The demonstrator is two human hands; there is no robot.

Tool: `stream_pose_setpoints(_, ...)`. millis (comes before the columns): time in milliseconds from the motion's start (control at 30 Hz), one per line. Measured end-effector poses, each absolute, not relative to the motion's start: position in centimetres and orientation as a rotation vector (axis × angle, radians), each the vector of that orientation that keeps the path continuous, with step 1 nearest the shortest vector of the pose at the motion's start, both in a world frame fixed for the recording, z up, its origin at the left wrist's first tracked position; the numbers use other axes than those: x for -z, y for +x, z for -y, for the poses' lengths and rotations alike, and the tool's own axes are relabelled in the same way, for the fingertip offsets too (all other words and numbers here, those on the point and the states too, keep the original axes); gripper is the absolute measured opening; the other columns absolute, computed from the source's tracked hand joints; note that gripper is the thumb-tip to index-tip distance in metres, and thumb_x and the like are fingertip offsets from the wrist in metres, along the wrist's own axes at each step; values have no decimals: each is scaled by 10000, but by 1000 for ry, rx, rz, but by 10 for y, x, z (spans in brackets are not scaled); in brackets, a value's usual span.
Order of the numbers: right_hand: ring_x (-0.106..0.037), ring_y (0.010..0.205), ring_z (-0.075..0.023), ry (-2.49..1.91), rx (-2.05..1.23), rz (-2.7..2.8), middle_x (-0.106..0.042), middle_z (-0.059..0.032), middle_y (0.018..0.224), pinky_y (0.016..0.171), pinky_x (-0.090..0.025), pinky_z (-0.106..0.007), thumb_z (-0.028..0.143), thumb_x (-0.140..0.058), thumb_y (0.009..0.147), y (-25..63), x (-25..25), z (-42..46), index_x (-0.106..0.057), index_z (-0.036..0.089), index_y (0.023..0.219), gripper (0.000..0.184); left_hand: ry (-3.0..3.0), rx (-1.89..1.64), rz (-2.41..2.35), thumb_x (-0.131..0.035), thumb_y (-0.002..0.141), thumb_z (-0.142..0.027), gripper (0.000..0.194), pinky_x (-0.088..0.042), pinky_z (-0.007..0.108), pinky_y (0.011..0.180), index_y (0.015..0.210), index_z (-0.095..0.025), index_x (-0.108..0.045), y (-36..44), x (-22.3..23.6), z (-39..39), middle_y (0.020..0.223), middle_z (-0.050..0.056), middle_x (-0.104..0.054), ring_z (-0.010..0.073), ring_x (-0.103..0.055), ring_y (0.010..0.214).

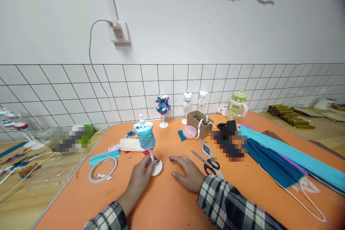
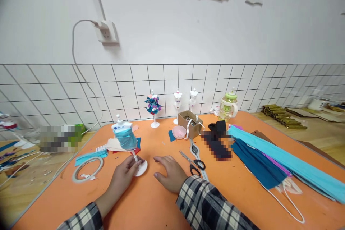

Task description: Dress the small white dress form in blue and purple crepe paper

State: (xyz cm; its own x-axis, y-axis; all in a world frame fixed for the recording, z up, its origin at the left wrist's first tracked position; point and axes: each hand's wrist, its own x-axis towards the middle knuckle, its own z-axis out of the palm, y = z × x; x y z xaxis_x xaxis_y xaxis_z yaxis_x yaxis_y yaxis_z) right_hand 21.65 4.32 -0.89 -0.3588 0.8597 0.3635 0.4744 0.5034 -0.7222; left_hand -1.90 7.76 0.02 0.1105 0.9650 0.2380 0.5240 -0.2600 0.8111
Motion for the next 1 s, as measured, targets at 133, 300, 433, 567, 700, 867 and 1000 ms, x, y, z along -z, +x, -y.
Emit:
stream_pose_setpoints(133, -569, 1186, -242, -1155, -498, 2081, -668, -96, 1244, 1065, -431, -419, 207, -611, 845, 235, 0, -42, -622, 196, 1270, 425, 1914, -1037, -1403, -501, 868, -473, 288, -507, 306, 671, 852, -217, -632, 10, 1, -108, 808, 45, -734, 226, -677, 739)
stream_pose_setpoints(300, -561, 1181, -235, -1240, -420, 2162, -684, -75, 1224, 1070, -407, -404, 211, -616, 851, 240, 4, -50, -693, 211, 1168, 326, 1959, -1007, -1370, -490, 859, -458, 258, -474, 311, 659, 812, -225, -592, 34, 7, -135, 766, 40, -708, 223, -643, 709)
stream_pose_setpoints(433, -559, 1188, -228, -1309, -484, 2209, -686, -59, 1230, 1051, -415, -384, 231, -615, 863, 236, 12, -54, -715, 229, 1145, 299, 1982, -940, -1323, -497, 848, -445, 247, -463, 296, 631, 797, -227, -600, 34, 8, -139, 727, 24, -701, 216, -645, 686)
stream_pose_setpoints(567, -560, 1205, -237, -1309, -536, 2238, -680, -48, 1247, 1055, -400, -407, 254, -634, 856, 234, 13, -54, -721, 254, 1138, 296, 2000, -899, -1295, -520, 847, -465, 272, -465, 293, 625, 816, -215, -623, 29, 8, -138, 727, 26, -711, 219, -661, 697)
stream_pose_setpoints(700, -549, 1225, -239, -1307, -546, 2262, -665, -46, 1276, 1062, -389, -414, 263, -636, 859, 234, 12, -53, -711, 263, 1162, 312, 2028, -887, -1302, -520, 860, -461, 274, -459, 286, 620, 852, -212, -636, 28, 10, -139, 731, 19, -712, 211, -659, 692)
stream_pose_setpoints(867, -555, 1222, -248, -1305, -506, 2297, -664, -56, 1278, 1052, -407, -416, 270, -634, 865, 235, 10, -53, -701, 263, 1182, 324, 2060, -890, -1315, -502, 881, -458, 279, -501, 307, 669, 884, -213, -637, 26, 17, -142, 784, 39, -736, 223, -683, 736)
stream_pose_setpoints(1000, -556, 1235, -252, -1308, -463, 2341, -654, -68, 1306, 1051, -426, -415, 260, -618, 874, 236, 11, -51, -687, 250, 1213, 346, 2077, -917, -1316, -511, 883, -447, 316, -543, 361, 843, 1052, -212, -640, 23, 23, -142, 1061, 92, -763, 255, -712, 965)
